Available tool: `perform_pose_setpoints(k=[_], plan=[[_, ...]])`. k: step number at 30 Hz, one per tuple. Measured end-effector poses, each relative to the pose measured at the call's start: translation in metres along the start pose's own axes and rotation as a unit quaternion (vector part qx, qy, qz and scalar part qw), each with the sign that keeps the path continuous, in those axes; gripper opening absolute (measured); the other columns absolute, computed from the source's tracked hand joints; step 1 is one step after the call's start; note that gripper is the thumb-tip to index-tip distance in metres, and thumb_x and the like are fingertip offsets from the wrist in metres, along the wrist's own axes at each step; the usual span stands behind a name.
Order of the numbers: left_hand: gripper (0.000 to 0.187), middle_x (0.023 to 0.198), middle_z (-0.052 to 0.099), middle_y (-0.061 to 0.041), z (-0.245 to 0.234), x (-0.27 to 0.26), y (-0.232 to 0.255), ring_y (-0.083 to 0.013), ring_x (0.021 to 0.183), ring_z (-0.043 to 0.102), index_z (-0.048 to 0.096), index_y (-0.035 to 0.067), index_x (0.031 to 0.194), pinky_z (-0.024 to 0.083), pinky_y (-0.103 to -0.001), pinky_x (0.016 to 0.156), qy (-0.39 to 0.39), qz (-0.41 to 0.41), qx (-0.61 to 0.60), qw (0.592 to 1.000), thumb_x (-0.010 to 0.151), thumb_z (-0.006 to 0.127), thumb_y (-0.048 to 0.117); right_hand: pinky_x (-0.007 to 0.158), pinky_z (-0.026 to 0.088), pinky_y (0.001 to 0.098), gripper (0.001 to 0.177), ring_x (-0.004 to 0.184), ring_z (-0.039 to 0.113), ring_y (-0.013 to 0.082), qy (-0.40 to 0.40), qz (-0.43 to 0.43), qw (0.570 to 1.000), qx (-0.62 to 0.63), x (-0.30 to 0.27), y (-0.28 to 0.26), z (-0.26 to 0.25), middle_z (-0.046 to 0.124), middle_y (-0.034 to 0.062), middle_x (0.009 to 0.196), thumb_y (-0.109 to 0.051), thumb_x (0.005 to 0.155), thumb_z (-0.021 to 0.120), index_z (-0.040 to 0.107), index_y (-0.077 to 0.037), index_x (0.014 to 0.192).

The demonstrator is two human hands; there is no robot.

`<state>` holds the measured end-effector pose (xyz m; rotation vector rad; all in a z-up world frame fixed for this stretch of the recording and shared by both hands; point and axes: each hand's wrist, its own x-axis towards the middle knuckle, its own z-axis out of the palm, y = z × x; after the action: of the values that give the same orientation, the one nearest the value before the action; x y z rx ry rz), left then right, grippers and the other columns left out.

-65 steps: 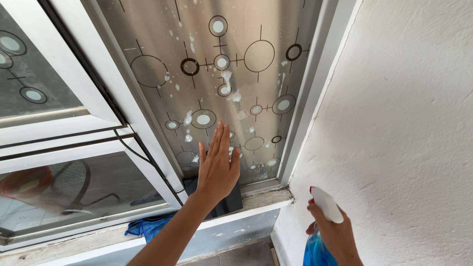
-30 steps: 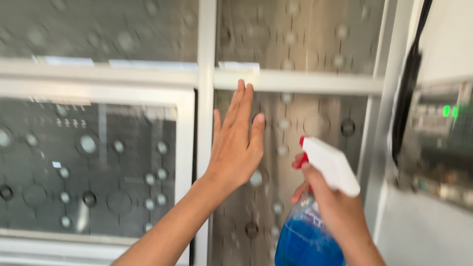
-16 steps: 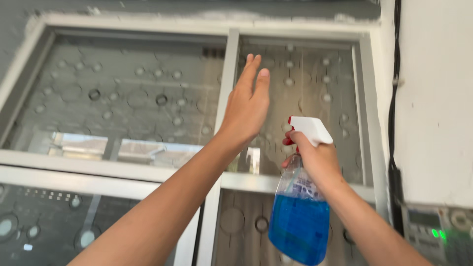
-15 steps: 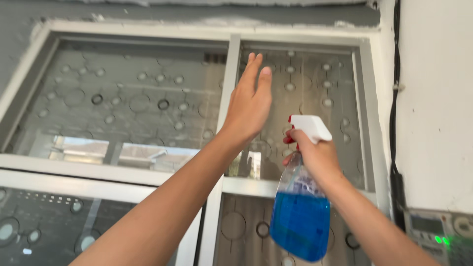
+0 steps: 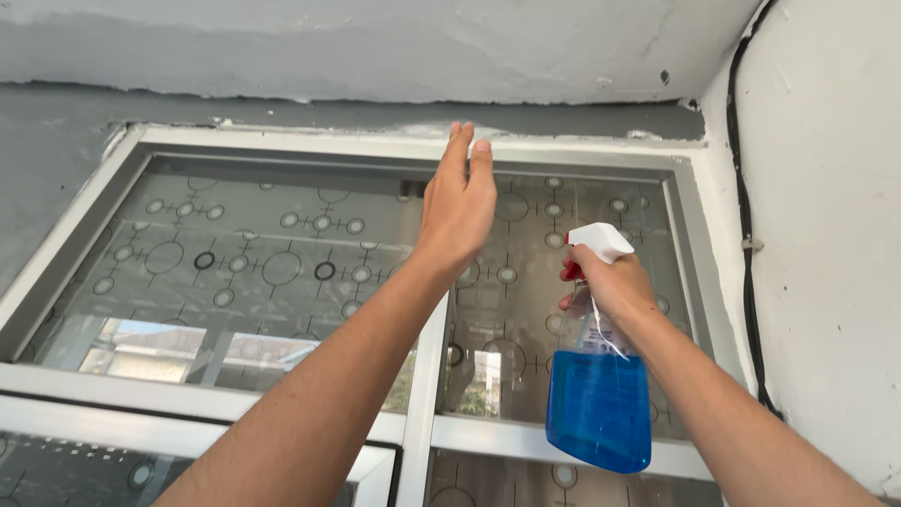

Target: The person cleans a window using a blue cloth and a spray bottle. They wipe the glass, spray cleaning solution, and continue wiping different sections of the window. The person also moves a small stool and handles a red bucket during the task.

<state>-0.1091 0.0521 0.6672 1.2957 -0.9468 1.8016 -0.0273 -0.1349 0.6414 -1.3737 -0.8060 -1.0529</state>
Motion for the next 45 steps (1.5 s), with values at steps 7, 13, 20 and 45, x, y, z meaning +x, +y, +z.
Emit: perform_pose_setpoints(k=[7,13,20,45], plan=[[0.062,0.167,0.026,-0.007,-0.001,0.011,0.002,-0.0303,0.151,0.031,0.036,0.010,0.155,0.026,-0.039,0.120,0.002,-0.007,0.006,1.000,0.102,0.033,0.043,0.056,0.056,0.0394,0.030,0.057,0.071,0.0268,-0.002,-0.044,0.999,-0.010,0.020,-0.018,-0.002,0.073,0.0116,0.088,-0.025,0.085,0.058,0.068,0.001,0.098],[0.063,0.168,0.027,-0.003,0.002,0.017,0.011,-0.0302,0.150,0.032,0.036,0.013,0.155,0.027,-0.041,0.120,-0.002,0.000,0.020,1.000,0.102,0.033,0.045,0.054,0.056,0.0406,0.028,0.056,0.070,0.0272,0.000,-0.067,0.997,0.040,0.031,-0.029,0.002,0.072,0.0126,0.085,-0.022,0.083,0.060,0.067,0.002,0.096],[0.064,0.168,0.026,-0.001,-0.001,0.013,0.017,-0.0297,0.149,0.034,0.035,0.015,0.156,0.028,-0.041,0.119,-0.017,-0.008,0.035,0.999,0.101,0.031,0.047,0.053,0.056,0.0396,0.028,0.056,0.070,0.0278,0.017,-0.058,0.998,0.029,0.035,-0.022,0.005,0.070,0.0134,0.084,-0.025,0.086,0.059,0.066,0.002,0.094],[0.064,0.167,0.027,-0.006,0.013,-0.006,0.007,-0.0307,0.152,0.030,0.037,0.013,0.156,0.025,-0.040,0.121,-0.019,-0.025,0.000,1.000,0.103,0.030,0.048,0.058,0.059,0.0349,0.030,0.060,0.070,0.0241,0.094,-0.018,0.994,-0.044,0.012,-0.024,-0.065,0.073,0.0093,0.085,-0.028,0.092,0.060,0.068,0.001,0.093]])
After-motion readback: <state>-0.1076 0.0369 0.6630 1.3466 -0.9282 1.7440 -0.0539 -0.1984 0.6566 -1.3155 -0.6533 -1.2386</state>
